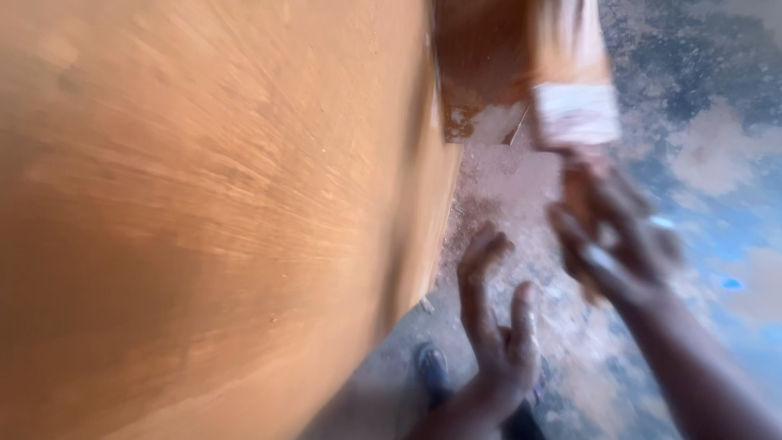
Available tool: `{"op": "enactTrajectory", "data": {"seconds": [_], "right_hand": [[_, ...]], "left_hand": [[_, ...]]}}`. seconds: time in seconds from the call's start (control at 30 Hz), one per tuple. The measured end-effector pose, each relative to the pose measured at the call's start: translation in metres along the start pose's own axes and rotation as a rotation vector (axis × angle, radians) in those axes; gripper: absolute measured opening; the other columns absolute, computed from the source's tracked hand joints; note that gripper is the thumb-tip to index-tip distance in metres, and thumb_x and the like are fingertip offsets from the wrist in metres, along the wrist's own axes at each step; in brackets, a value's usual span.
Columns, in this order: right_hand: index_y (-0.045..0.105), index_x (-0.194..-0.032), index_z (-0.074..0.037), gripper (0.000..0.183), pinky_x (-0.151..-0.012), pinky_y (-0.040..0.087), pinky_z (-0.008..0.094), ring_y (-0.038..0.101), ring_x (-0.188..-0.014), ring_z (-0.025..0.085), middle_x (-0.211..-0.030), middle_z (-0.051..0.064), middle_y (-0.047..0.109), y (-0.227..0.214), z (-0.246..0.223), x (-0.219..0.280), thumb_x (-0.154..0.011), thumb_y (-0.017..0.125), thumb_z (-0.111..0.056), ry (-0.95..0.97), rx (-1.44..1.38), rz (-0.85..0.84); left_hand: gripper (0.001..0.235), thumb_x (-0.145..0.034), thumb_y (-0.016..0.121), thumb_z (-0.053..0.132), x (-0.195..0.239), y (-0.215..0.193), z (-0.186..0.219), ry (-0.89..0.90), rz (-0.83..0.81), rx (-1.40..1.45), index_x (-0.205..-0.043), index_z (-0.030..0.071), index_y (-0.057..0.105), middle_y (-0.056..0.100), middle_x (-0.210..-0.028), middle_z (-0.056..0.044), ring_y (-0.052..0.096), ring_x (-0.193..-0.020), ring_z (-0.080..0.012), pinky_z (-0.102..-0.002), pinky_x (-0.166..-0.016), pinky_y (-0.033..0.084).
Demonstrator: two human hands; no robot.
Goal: The person uses a paintbrush to apply a light brown stain or paint to a wooden structure, likely a door frame or cabinet. They repeatedly dip the brush into a small container and apply the finish to the edges and flat surfaces of the wood.
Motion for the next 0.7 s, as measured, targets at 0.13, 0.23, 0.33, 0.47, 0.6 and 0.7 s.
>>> {"op": "enactTrajectory", "data": {"seconds": [0.13,0.23,0.33,0.47,0.6,0.7], "right_hand": [[0.073,-0.119,-0.016,0.028,-0.062,0.054,0.023,0.067,-0.126,0.030,-0.149,0.015,0.057,0.047,-0.001,0.040,-0.095,0.081,-0.004,-0.027,0.080,-0.107],[0.074,-0.120,-0.016,0.029,-0.060,0.057,0.021,0.067,-0.129,0.032,-0.150,0.014,0.057,0.059,-0.011,0.069,-0.096,0.077,0.000,0.046,-0.096,-0.228],[0.072,-0.121,-0.015,0.024,-0.055,0.055,0.019,0.072,-0.125,0.029,-0.149,0.016,0.057,0.054,-0.012,0.074,-0.102,0.077,-0.002,0.158,-0.258,-0.229],[0.071,-0.120,-0.015,0.023,-0.055,0.054,0.021,0.071,-0.114,0.023,-0.146,0.018,0.059,0.035,0.013,0.050,-0.101,0.080,-0.007,0.164,-0.214,-0.123],[0.071,-0.122,-0.016,0.027,-0.063,0.055,0.021,0.069,-0.119,0.025,-0.148,0.017,0.058,0.022,0.024,0.025,-0.098,0.081,-0.008,0.112,-0.163,-0.061],[0.072,-0.123,-0.016,0.030,-0.069,0.055,0.021,0.068,-0.123,0.028,-0.150,0.016,0.057,0.022,0.013,0.026,-0.096,0.081,-0.009,0.048,-0.104,-0.058]], "left_hand": [[0.040,-0.114,0.048,0.028,0.005,0.001,-0.014,-0.060,-0.034,-0.049,-0.142,0.000,0.050,0.053,-0.151,-0.020,0.053,-0.145,-0.0333,-0.047,-0.126,0.046],[0.042,-0.114,0.045,0.031,0.006,0.003,-0.026,-0.083,-0.023,-0.042,-0.143,0.001,0.048,0.054,-0.151,-0.020,0.054,-0.144,-0.0322,-0.046,-0.124,0.046],[0.042,-0.115,0.045,0.031,0.006,0.003,-0.032,-0.072,-0.031,-0.066,-0.144,0.001,0.048,0.054,-0.151,-0.020,0.053,-0.145,-0.0320,-0.046,-0.125,0.044],[0.040,-0.116,0.049,0.028,0.003,0.007,-0.035,-0.059,-0.055,-0.025,-0.145,0.001,0.049,0.052,-0.155,-0.020,0.055,-0.145,-0.0319,-0.045,-0.127,0.047],[0.044,-0.113,0.051,0.026,-0.003,0.006,-0.038,-0.110,-0.032,0.104,-0.148,0.000,0.044,0.047,-0.158,-0.021,0.058,-0.140,-0.0309,-0.043,-0.120,0.052],[0.045,-0.111,0.052,0.022,0.002,-0.001,-0.040,-0.116,0.025,0.102,-0.148,-0.001,0.043,0.047,-0.157,-0.022,0.056,-0.140,-0.0327,-0.044,-0.120,0.049]]}}
Point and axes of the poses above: each hand's wrist, its own x-axis away from the middle knuckle, its own y-axis out of the palm, z = x × y, the point moved 7 cm from there along -x, towards the middle knuckle
